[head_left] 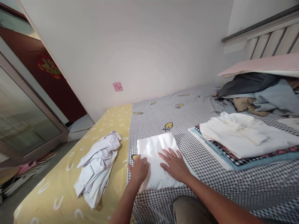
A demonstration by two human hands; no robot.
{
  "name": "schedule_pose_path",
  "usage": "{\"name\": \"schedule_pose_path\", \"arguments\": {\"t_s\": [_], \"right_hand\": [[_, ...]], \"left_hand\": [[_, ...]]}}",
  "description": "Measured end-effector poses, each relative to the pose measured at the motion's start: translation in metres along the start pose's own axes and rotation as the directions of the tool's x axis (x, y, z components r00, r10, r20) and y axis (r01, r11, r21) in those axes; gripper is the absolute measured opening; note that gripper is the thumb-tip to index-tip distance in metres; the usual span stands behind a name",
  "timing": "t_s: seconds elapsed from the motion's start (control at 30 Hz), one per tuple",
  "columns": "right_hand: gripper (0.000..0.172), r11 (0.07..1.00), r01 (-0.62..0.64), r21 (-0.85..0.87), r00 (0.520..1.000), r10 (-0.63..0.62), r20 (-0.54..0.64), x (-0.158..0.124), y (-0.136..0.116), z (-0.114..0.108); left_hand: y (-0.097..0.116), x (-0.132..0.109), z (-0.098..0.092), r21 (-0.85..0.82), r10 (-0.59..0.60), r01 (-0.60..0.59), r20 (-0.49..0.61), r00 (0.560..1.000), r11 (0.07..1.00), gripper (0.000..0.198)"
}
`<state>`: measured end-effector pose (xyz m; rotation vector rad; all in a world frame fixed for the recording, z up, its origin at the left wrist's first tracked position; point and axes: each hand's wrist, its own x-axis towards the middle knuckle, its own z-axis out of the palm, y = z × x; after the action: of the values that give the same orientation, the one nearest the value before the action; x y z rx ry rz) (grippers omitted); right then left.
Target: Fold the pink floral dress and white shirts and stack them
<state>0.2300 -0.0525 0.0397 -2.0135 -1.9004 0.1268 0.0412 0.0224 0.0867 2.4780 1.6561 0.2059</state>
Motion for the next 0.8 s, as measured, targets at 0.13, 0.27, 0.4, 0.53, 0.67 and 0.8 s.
{"name": "schedule_pose_path", "arguments": {"t_s": [0.13, 0.27, 0.4, 0.53, 0.67, 0.8], "right_hand": [[0.057, 1.0, -0.011, 0.014, 1.0, 0.011, 0.005, 0.0, -0.002, 0.0], [0.053, 0.998, 0.012, 0.062, 1.0, -0.012, 0.006, 0.0, -0.001, -0.001], [0.041, 0.991, -0.009, 0.133, 0.999, 0.013, -0.034, 0.01, 0.01, -0.011], [0.046, 0.993, -0.084, 0.082, 0.983, 0.096, -0.155, 0.03, 0.027, -0.022], [0.049, 0.991, -0.132, -0.036, 0.988, 0.129, -0.084, 0.053, 0.044, -0.014], [0.054, 0.976, -0.208, -0.058, 0.978, 0.205, -0.045, 0.077, 0.06, 0.003]], "left_hand": [[0.027, -0.001, -0.002, 0.118, 0.217, -0.19, -0.295, 0.93, 0.975, 0.047], [0.026, -0.013, 0.05, 0.18, 0.402, -0.365, -0.26, 0.878, 0.913, 0.05], [0.013, -0.018, 0.087, 0.176, 0.308, -0.265, -0.297, 0.904, 0.948, 0.05], [0.012, -0.016, 0.088, 0.189, 0.322, -0.271, -0.339, 0.884, 0.944, 0.049], [0.014, -0.015, 0.089, 0.214, 0.334, -0.267, -0.398, 0.855, 0.94, 0.049], [0.014, -0.016, 0.092, 0.249, 0.357, -0.27, -0.44, 0.824, 0.93, 0.049]]}}
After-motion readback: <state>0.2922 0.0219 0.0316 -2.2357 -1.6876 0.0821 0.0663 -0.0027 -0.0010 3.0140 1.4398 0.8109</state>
